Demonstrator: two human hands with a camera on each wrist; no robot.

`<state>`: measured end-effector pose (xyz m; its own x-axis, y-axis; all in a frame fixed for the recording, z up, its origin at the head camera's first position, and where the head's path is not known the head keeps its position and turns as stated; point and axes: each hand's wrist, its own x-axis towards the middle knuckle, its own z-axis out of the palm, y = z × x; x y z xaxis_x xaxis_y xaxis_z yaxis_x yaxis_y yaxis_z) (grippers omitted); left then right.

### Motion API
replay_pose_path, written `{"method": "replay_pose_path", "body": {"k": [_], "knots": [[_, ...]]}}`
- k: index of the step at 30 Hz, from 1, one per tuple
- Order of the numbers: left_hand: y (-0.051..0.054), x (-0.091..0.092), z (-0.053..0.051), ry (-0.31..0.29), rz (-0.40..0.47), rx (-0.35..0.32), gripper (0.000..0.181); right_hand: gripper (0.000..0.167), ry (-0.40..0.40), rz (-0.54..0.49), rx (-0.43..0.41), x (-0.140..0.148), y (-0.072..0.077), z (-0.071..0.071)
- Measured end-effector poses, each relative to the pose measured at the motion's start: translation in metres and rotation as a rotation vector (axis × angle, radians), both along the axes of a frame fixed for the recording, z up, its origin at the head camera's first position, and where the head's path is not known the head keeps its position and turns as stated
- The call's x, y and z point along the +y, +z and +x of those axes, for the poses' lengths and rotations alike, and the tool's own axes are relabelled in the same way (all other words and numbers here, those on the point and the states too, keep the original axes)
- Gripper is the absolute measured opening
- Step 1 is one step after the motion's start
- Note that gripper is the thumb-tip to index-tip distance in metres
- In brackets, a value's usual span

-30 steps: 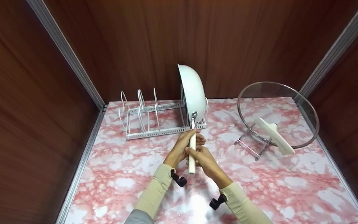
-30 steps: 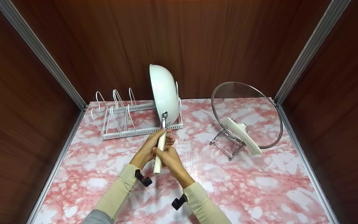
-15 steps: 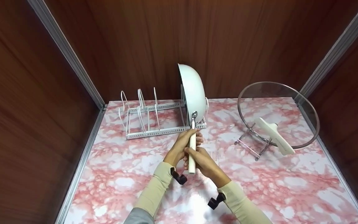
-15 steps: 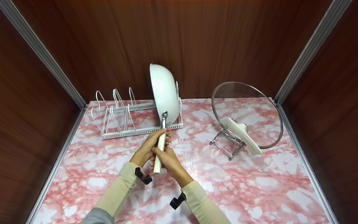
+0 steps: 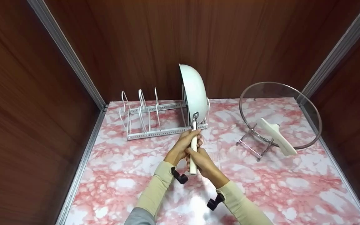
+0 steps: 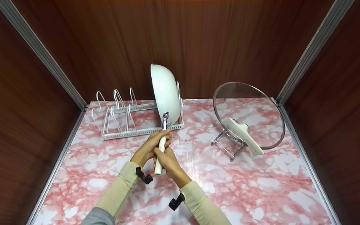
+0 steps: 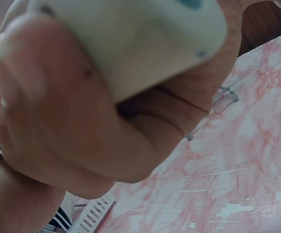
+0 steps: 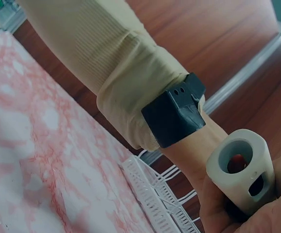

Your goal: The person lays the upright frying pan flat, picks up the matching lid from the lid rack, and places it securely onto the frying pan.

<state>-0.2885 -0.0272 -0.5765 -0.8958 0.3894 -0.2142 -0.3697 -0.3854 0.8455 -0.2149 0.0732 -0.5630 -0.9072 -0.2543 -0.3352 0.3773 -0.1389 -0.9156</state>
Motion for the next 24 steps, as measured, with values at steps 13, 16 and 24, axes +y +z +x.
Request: {"method": "replay_pose_path", "body": {"k": [13, 16, 24], "knots": [[0.007, 0.005, 0.000, 0.002, -0.100, 0.081, 0.015, 0.006, -0.055, -0.054, -0.017, -0.005, 0.001, 0.002], [0.009, 0.004, 0.000, -0.012, -0.149, 0.099, 0.020, 0.008, -0.076, -0.044, -0.020, -0.007, 0.002, 0.003], [0.012, 0.007, -0.001, -0.006, -0.256, 0.108, 0.026, 0.010, -0.125, -0.043, -0.032, -0.012, 0.001, 0.004]]}}
